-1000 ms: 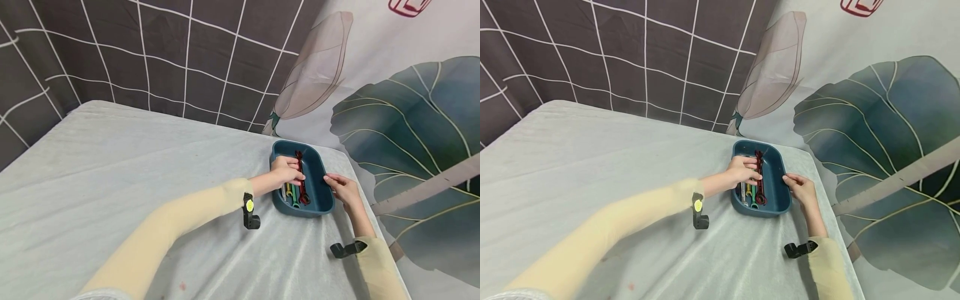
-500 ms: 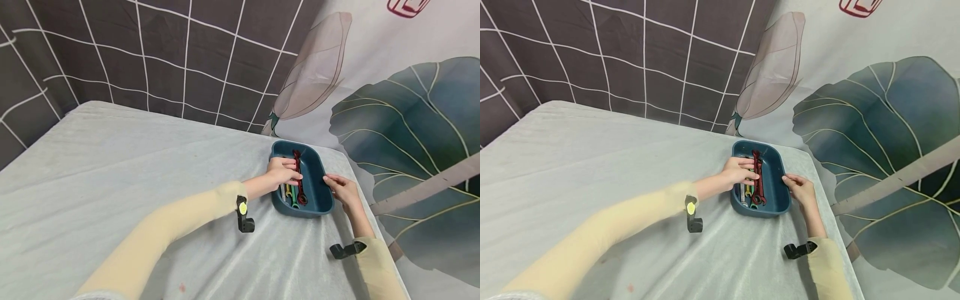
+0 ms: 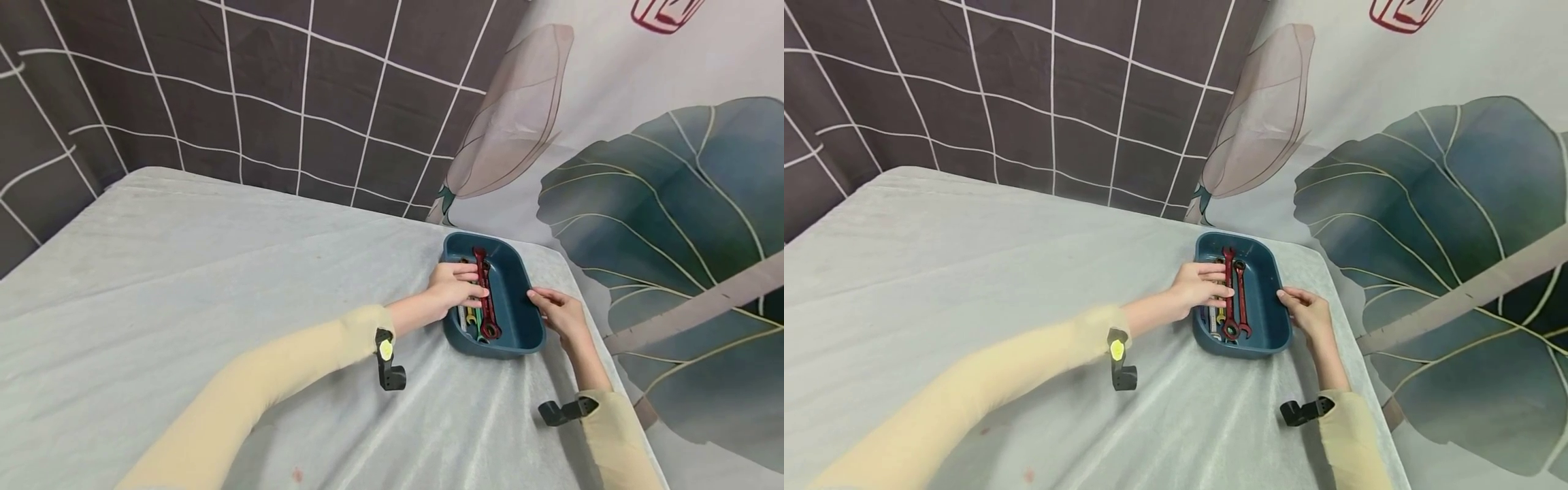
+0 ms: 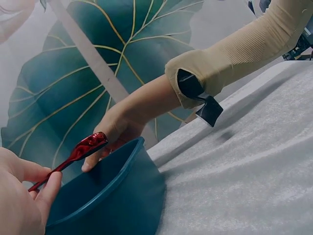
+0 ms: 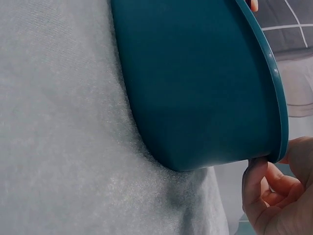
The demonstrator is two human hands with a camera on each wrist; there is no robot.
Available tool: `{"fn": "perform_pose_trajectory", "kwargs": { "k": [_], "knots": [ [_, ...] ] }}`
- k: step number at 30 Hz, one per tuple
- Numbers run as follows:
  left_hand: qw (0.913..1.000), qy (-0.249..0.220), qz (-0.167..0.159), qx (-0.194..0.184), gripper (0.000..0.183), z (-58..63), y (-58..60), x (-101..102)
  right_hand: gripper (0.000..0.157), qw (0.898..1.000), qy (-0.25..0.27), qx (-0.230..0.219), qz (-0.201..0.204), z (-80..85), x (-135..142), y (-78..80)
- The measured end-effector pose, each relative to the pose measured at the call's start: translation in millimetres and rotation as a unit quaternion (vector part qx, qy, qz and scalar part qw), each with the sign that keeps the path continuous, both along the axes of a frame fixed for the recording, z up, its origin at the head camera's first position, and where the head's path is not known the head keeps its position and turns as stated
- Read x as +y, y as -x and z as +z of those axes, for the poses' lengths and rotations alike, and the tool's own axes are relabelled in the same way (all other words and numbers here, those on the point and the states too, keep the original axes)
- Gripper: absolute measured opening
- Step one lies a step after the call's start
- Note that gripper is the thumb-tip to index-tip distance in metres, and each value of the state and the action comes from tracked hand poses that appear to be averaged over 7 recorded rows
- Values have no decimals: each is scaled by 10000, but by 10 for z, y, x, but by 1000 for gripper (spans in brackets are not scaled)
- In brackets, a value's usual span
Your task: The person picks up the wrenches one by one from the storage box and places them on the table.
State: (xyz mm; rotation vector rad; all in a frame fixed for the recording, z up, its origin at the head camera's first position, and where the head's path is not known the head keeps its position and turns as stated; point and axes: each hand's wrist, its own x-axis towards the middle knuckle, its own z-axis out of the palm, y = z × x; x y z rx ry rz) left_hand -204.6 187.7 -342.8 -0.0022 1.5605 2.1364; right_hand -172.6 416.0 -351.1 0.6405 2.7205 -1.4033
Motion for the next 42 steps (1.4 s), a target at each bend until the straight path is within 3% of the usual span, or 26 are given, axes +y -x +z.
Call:
{"fn": "perform_pose_trajectory", "kwargs": {
  "k": [13,21,26,37,42],
  "knots": [
    [9998,-170,88,-83,55,-11,-62,-135,63,9998,-134,-21,-144,-6,58,-10],
    [9990,-139,402,-137,54,-65,-91,-219,62,9999,-52,-13,-155,-21,65,-14],
    [9970,-274,713,-114,55,-148,-43,-255,57,9998,20,10,-177,-21,57,-14],
    [9953,-178,931,-186,55,-218,-16,-394,43,9998,46,57,-181,-33,43,-22],
    [9953,-81,944,-207,56,-252,20,-443,52,9999,-16,15,-132,-32,26,-11]
  ]
}}
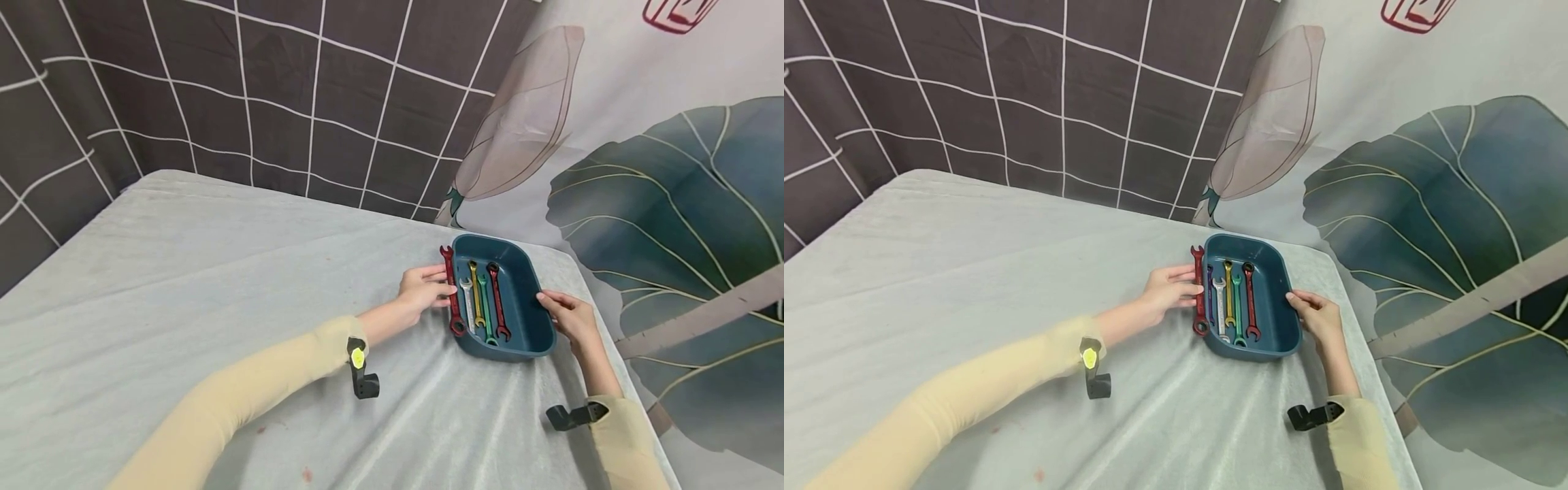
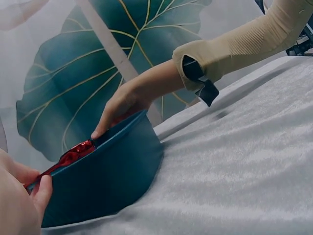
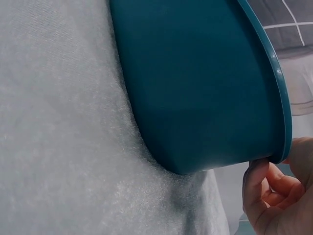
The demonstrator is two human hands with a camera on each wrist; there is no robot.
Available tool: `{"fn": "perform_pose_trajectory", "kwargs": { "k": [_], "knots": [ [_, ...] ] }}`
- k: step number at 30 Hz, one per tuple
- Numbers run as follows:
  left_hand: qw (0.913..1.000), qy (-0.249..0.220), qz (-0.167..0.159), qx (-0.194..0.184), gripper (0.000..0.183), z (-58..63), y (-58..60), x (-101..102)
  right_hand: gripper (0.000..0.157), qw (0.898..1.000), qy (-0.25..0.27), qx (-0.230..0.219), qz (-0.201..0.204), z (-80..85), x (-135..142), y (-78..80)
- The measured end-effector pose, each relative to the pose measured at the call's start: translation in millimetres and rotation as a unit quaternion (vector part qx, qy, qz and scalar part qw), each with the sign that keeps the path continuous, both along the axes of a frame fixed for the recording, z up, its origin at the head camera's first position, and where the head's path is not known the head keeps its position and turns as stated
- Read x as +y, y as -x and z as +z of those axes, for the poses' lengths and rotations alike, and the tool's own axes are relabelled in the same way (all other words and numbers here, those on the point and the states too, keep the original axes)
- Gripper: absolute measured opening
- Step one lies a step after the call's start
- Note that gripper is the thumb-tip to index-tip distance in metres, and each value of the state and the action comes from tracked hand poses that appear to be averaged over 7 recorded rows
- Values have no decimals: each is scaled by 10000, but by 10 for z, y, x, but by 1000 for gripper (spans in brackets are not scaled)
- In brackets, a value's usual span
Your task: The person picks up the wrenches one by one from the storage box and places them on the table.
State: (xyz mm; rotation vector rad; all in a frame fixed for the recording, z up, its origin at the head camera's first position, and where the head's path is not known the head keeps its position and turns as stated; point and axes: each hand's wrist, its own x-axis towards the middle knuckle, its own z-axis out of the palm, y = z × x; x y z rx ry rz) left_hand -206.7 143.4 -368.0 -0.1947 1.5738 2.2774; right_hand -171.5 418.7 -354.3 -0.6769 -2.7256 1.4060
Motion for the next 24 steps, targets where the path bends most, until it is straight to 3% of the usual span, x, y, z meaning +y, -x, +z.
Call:
{"fn": "perform_pose_trajectory", "kwargs": {
  "k": [5,16,24],
  "knots": [
    [10000,30,26,5,57,-54,31,-38,61,10000,-60,-55,11,-10,-2,6],
    [9992,347,-172,-31,54,-185,93,-98,55,10000,55,23,53,-9,11,9],
    [9976,566,-349,-177,55,-219,103,-143,20,9998,194,32,84,16,10,-13]
  ]
}}
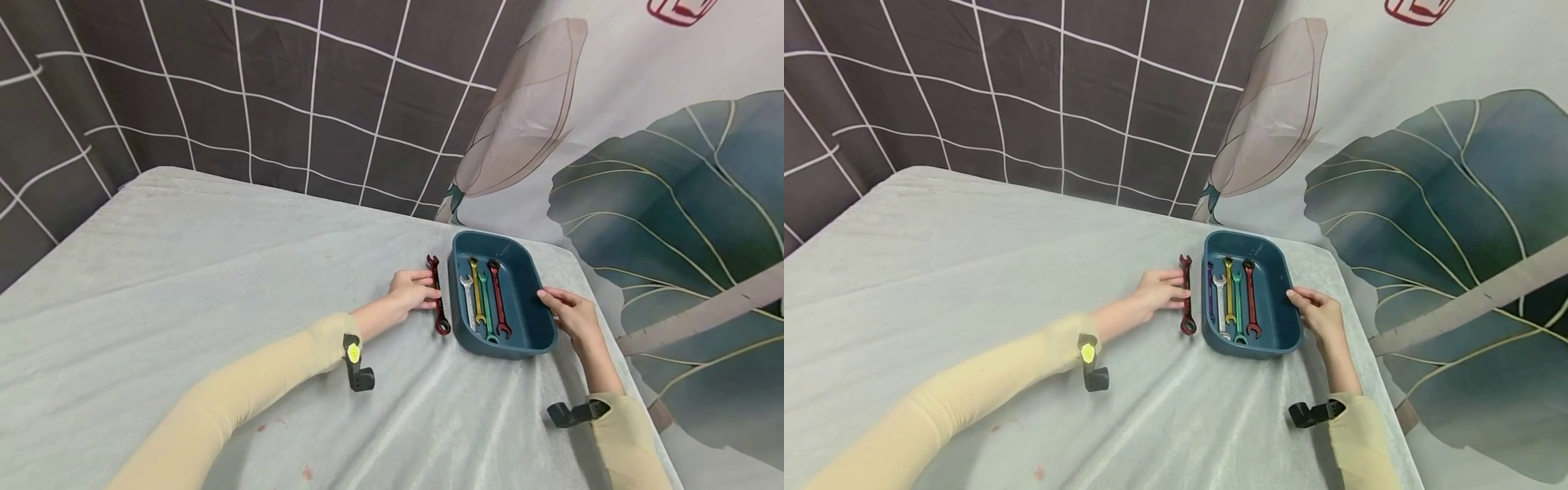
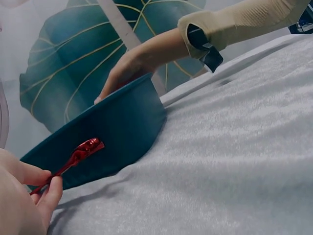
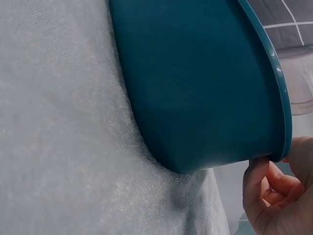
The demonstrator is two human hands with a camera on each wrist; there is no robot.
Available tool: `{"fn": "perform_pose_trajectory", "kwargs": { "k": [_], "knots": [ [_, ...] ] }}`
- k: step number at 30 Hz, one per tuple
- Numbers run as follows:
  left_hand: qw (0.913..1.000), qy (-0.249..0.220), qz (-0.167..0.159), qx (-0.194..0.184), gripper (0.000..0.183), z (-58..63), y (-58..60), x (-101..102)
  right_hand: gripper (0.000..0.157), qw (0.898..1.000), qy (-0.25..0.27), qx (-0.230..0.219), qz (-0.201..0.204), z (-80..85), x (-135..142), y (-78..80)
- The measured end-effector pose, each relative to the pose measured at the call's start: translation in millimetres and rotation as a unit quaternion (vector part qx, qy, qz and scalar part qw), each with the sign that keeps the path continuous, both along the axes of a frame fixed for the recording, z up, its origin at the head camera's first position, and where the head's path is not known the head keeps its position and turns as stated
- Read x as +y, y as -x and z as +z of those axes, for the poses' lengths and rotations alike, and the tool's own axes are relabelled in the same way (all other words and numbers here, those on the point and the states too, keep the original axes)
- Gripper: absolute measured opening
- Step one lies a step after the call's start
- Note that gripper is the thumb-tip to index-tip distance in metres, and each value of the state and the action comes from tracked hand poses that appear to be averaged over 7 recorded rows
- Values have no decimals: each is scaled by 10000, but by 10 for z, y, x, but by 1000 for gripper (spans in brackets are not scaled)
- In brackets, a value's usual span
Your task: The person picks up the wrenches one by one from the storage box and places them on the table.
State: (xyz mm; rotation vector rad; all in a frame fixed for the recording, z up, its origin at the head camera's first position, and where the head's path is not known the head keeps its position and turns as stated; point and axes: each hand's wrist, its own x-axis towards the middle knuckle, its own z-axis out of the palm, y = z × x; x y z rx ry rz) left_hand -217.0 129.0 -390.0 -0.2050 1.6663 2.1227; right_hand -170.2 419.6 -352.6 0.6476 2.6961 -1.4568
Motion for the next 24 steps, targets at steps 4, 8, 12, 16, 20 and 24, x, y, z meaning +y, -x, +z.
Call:
{"fn": "perform_pose_trajectory", "kwargs": {
  "k": [4,8,12,16,20,24],
  "knots": [
    [10000,65,44,-55,55,-38,15,-3,13,10000,-18,20,14,1,1,-3],
    [9999,45,89,-61,55,-71,32,-1,25,10000,-74,4,-6,-8,1,3],
    [9999,63,79,-17,55,-70,30,1,49,9999,-166,-40,-29,-16,-1,10],
    [9999,113,-12,17,56,-64,24,7,62,9996,-247,-94,-31,-20,-1,16],
    [9998,186,-74,8,56,-67,35,2,65,9996,-195,-170,-75,-24,-6,28],
    [9993,323,-180,9,56,-62,43,-5,63,9995,-164,-234,-139,-30,-9,40]
  ]
}}
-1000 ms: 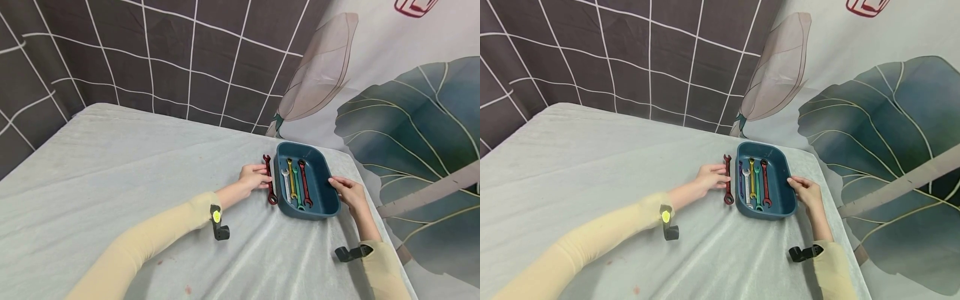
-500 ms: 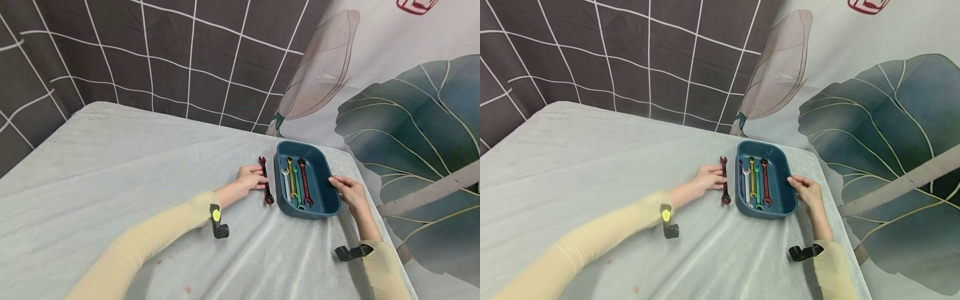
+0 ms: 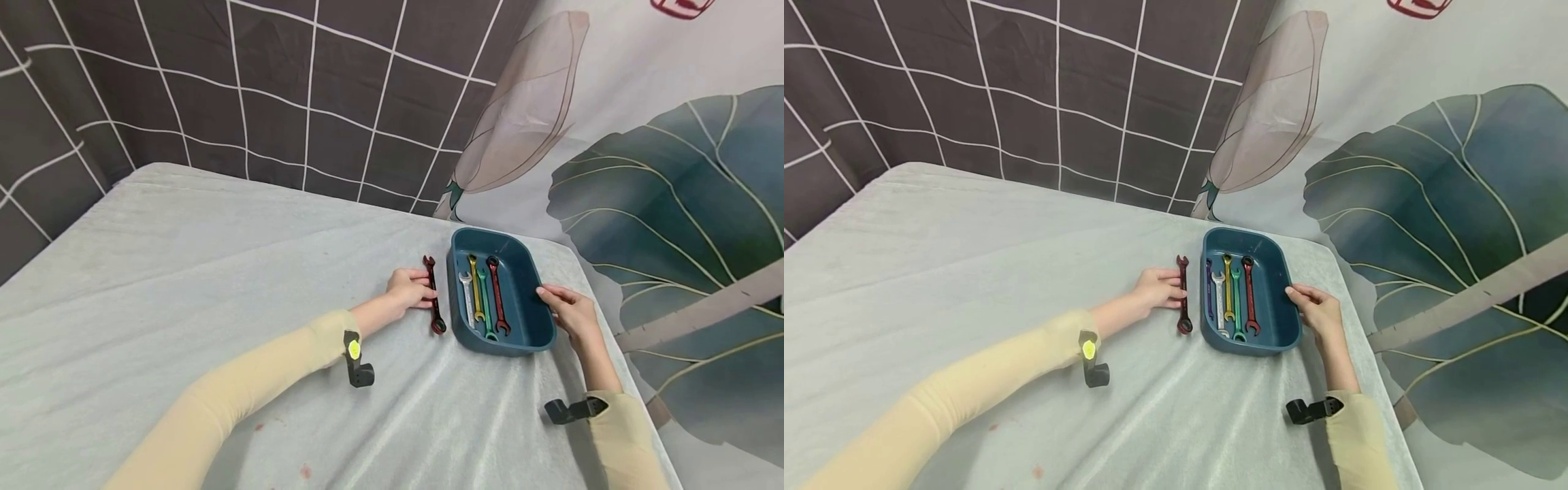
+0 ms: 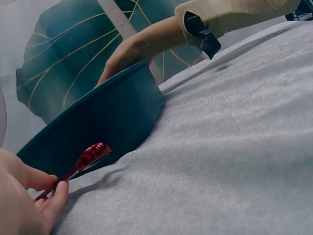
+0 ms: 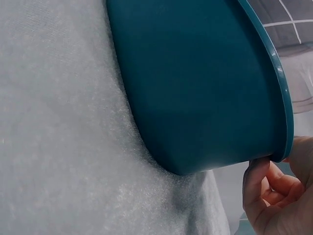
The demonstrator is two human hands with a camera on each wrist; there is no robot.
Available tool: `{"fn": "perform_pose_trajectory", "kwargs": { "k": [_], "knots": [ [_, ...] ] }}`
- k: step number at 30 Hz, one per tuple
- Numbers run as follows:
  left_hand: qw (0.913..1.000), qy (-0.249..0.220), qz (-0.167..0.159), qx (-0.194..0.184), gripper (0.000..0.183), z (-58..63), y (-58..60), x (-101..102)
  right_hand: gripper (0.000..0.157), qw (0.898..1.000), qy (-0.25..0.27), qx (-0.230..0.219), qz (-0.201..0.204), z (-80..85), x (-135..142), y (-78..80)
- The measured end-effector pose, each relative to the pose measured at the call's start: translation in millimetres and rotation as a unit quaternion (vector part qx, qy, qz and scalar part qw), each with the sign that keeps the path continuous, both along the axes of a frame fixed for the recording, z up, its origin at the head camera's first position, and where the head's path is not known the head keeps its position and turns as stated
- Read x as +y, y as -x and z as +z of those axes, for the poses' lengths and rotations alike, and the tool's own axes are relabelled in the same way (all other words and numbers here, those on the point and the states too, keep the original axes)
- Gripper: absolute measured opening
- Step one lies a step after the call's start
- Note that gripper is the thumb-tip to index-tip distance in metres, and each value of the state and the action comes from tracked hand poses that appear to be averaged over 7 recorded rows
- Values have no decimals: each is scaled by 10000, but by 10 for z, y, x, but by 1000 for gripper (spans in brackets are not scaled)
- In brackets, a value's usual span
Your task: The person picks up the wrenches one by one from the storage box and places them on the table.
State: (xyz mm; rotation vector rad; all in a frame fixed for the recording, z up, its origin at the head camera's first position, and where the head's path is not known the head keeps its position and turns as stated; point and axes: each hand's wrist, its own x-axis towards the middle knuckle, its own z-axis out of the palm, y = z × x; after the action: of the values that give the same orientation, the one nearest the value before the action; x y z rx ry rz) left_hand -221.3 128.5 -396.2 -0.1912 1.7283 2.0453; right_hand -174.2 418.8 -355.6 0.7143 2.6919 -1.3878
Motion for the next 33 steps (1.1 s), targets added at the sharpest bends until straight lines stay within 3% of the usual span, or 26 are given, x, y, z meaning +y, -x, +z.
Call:
{"fn": "perform_pose_trajectory", "kwargs": {
  "k": [33],
  "knots": [
    [9974,512,-497,127,46,76,6,15,64,10000,82,33,-38,-6,0,-5]
  ]
}}
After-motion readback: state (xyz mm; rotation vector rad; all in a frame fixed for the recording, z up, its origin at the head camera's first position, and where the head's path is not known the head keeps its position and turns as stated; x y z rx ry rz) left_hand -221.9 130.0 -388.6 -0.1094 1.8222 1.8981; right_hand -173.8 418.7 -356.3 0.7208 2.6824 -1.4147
